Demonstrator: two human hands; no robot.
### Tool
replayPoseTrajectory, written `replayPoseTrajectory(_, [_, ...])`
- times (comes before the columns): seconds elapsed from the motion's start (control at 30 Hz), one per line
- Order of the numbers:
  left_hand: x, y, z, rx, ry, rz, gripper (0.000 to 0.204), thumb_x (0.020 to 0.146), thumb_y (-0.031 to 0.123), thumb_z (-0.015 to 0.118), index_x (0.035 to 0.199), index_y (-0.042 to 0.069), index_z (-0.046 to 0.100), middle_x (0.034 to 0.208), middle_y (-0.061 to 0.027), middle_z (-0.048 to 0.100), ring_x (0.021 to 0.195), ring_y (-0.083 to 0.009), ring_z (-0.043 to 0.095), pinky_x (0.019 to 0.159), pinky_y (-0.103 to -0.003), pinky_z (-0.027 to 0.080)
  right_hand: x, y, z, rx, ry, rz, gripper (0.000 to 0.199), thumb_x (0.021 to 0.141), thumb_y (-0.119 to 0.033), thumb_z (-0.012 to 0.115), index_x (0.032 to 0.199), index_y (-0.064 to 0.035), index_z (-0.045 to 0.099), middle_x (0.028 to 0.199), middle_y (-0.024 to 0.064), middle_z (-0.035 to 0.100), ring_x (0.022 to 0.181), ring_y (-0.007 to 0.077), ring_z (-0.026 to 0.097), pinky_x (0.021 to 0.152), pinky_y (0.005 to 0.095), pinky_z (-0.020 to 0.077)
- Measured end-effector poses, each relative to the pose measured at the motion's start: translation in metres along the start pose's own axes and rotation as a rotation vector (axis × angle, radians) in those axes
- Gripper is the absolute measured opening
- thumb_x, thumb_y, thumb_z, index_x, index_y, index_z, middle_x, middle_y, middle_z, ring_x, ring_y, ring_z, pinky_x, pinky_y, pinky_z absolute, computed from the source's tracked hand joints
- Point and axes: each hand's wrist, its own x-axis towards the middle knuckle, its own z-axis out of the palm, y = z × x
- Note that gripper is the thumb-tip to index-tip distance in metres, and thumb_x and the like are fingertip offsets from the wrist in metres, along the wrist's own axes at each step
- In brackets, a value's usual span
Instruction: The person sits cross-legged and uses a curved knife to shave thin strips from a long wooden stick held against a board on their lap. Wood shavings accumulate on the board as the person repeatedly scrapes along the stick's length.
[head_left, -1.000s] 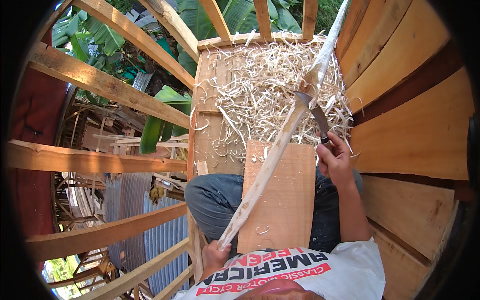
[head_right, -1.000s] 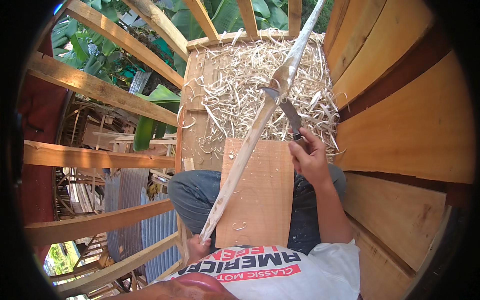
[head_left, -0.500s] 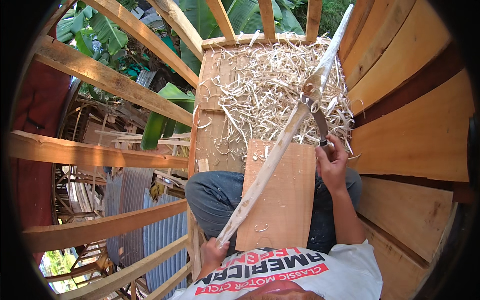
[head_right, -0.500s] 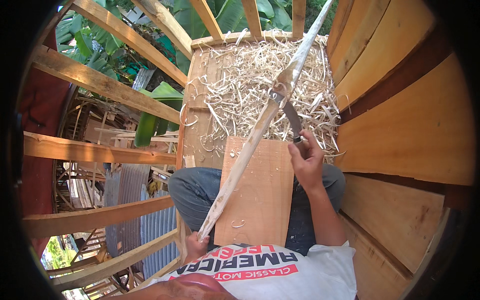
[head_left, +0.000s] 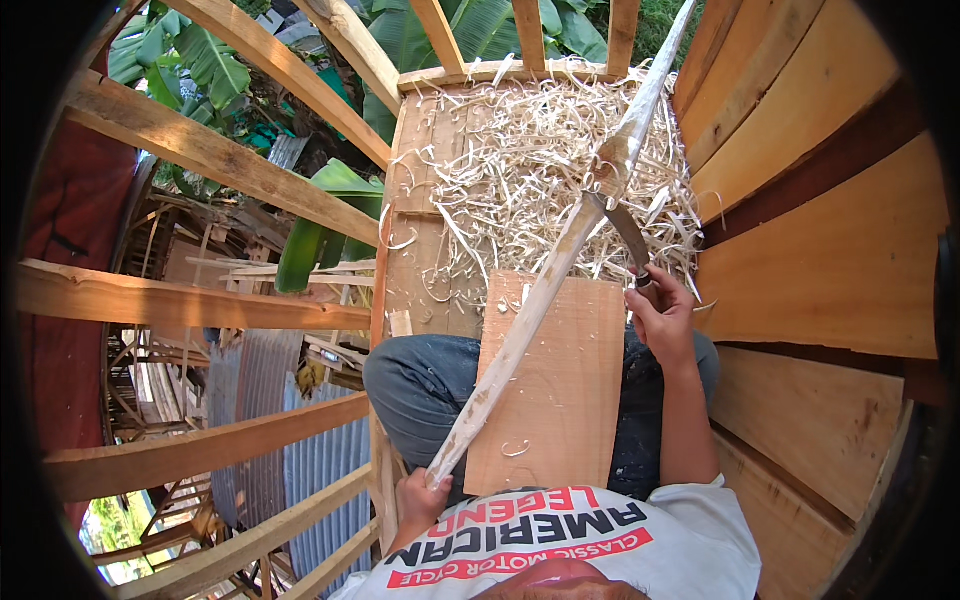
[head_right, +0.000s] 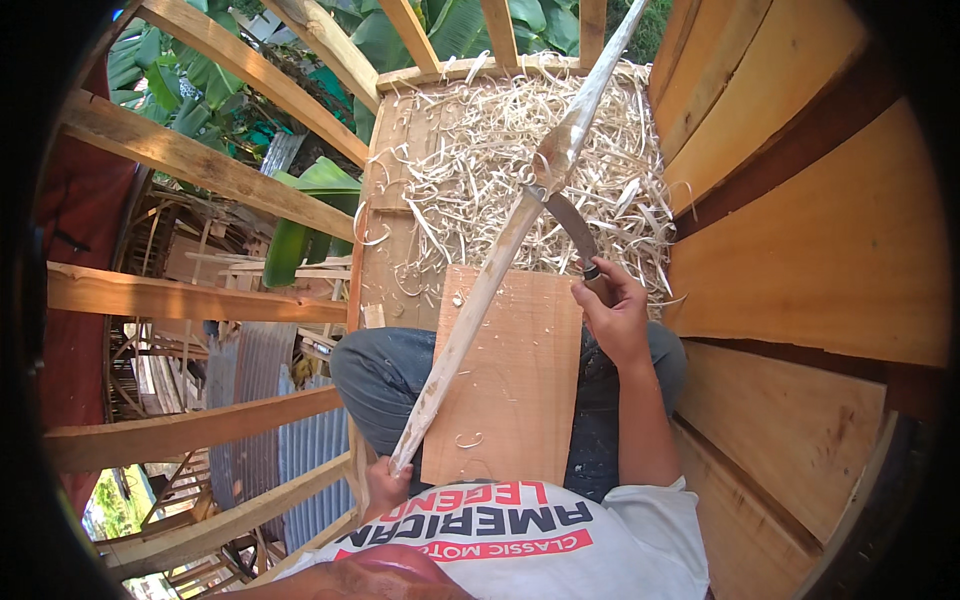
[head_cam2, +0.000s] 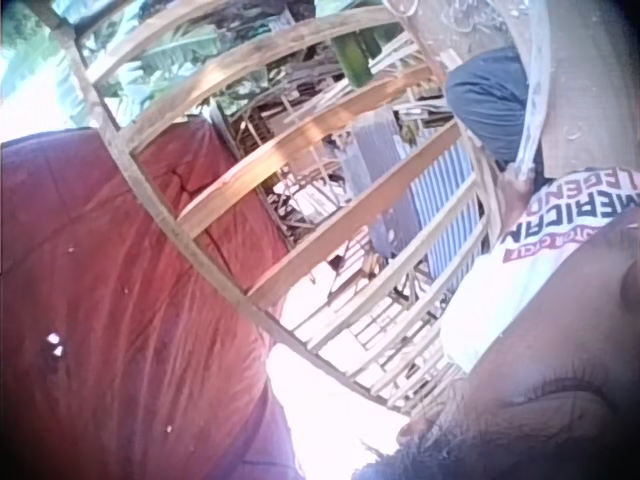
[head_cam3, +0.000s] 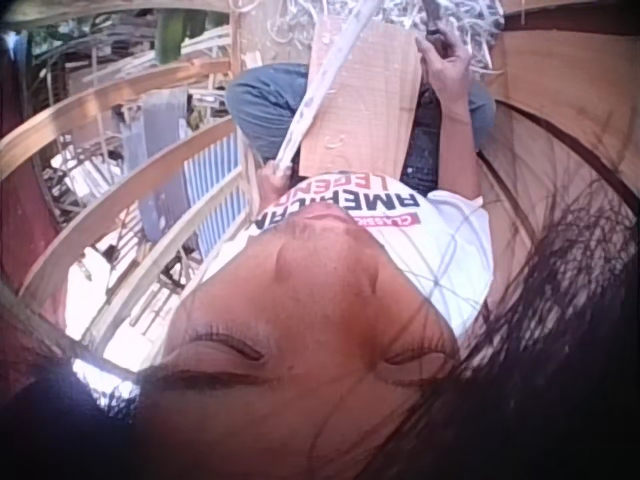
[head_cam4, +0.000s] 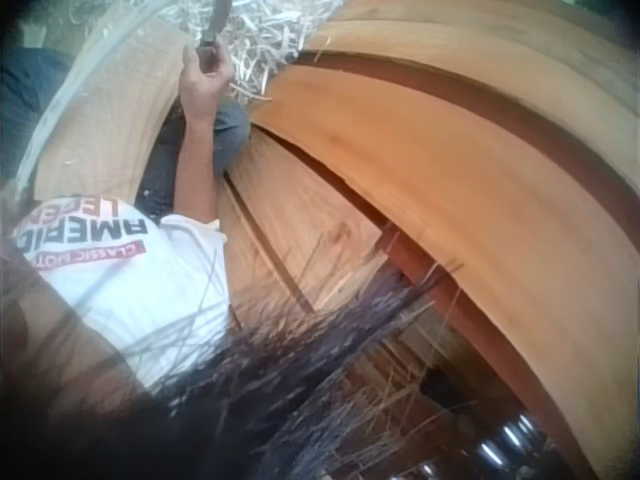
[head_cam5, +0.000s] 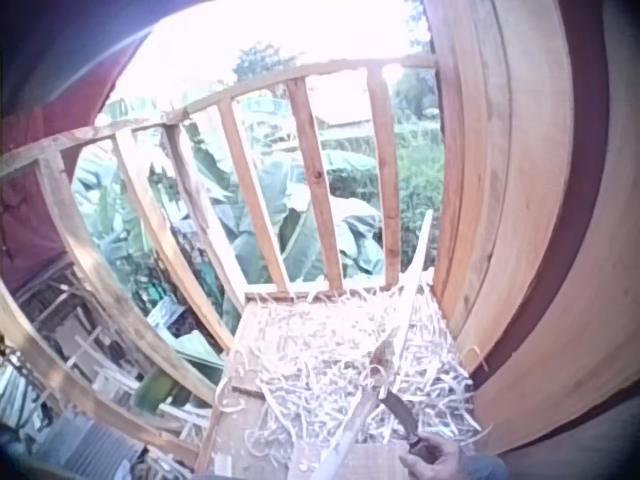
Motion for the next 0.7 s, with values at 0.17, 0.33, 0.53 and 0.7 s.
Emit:
replayPoseTrajectory(0.17, [-0.003, -0.001, -0.002, -0.014, 0.005, 0.015, 0.052, 0.073, 0.049, 0.070, 0.068, -0.002, 0.059, 0.060, -0.0227, 0.057, 0.062, -0.0442, 0.060, 0.053, -0.046, 0.046, -0.023, 0.012, 0.023, -0.050, -0.372, 0.057, 0.022, 0.087, -0.002, 0.061, 0.108, 0.0023, 0.060, 0.057, -0.0008, 0.052, 0.040, 0.0052, 0.043, 0.036, 0.0214, 0.0341])
replayPoseTrajectory(0.33, [-0.002, -0.004, 0.000, -0.003, 0.001, 0.024, 0.050, 0.074, 0.047, 0.071, 0.068, -0.002, 0.059, 0.059, -0.0225, 0.057, 0.062, -0.0437, 0.060, 0.053, -0.045, 0.046, -0.003, 0.005, 0.017, 0.172, -0.058, 0.031, 0.024, 0.095, -0.009, 0.054, 0.115, 0.0023, 0.058, 0.066, 0.0029, 0.055, 0.043, 0.0061, 0.047, 0.035, 0.0206, 0.0357])
replayPoseTrajectory(0.53, [-0.003, -0.013, 0.003, 0.018, -0.006, 0.013, 0.051, 0.074, 0.047, 0.071, 0.066, -0.001, 0.058, 0.059, -0.0227, 0.057, 0.061, -0.0443, 0.060, 0.053, -0.046, 0.045, 0.013, 0.004, 0.006, 0.215, -0.050, 0.020, 0.020, 0.094, -0.011, 0.055, 0.110, 0.0014, 0.058, 0.067, 0.0014, 0.053, 0.042, 0.0041, 0.043, 0.036, 0.0196, 0.0329])
replayPoseTrajectory(0.7, [-0.004, -0.005, 0.000, 0.024, 0.017, 0.007, 0.053, 0.074, 0.050, 0.070, 0.066, -0.001, 0.058, 0.059, -0.0228, 0.057, 0.062, -0.0439, 0.060, 0.054, -0.047, 0.045, 0.003, 0.016, 0.020, 0.073, -0.191, 0.006, 0.023, 0.092, -0.011, 0.059, 0.112, 0.0018, 0.059, 0.067, -0.0009, 0.055, 0.046, 0.0037, 0.045, 0.038, 0.0182, 0.0333])
